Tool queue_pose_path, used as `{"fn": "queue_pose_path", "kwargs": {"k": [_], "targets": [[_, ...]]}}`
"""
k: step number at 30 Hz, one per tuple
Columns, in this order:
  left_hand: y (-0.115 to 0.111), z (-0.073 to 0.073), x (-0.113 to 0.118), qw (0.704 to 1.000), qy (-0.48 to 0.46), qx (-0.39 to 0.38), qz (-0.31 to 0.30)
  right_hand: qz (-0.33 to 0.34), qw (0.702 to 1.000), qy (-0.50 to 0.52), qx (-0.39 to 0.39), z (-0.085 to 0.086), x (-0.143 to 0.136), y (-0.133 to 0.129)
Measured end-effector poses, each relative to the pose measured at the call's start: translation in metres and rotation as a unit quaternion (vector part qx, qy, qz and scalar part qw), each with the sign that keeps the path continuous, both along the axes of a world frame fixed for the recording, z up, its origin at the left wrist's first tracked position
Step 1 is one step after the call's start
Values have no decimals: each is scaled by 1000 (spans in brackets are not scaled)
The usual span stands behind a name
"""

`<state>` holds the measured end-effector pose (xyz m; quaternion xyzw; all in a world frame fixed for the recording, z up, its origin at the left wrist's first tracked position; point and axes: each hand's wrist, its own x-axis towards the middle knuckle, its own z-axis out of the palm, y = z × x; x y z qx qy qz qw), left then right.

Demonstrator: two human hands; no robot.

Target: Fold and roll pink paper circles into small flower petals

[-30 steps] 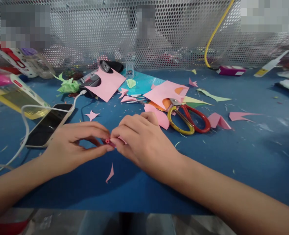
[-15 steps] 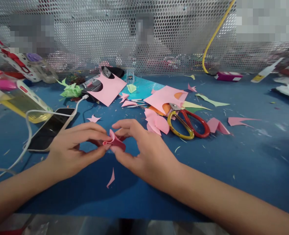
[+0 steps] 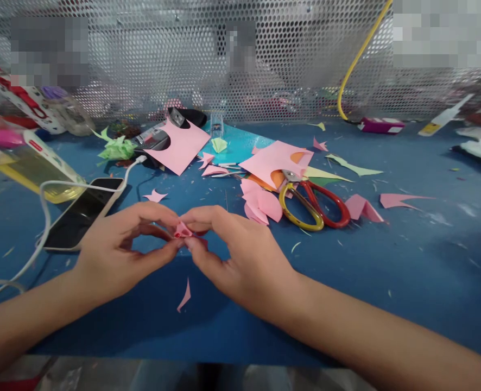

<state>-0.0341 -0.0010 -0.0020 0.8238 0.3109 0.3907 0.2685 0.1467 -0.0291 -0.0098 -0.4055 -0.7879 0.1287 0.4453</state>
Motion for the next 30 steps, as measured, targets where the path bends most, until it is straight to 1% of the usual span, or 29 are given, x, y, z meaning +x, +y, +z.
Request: {"fn": "queue_pose_path", "kwargs": {"k": [5,8,11,15,18,22,24,27,30], "targets": [[-2,1,2,1000,5,-22,15,0,997,65,-49,-2,-2,1],[-2,2,3,998,-6,-50,35,-5,991,113,-65,-3,-3,2],[-2,2,2,997,-19,-62,38,-12,985,148,-84,-2,-3,2],[-3,1,2,999,-25,-24,42,1,981,161,-110,-2,-2,3],[-3,2,1,999,8,13,35,24,978,152,-140,-2,-1,5],[-3,3,0,996,40,69,49,18,974,138,-179,2,1,7],[-3,4,-1,995,44,78,48,23,975,114,-191,4,1,7],[-4,3,-1,997,33,50,42,38,975,100,-193,5,2,7],[-4,3,-2,999,17,-22,33,54,976,115,-178,4,2,7]]}}
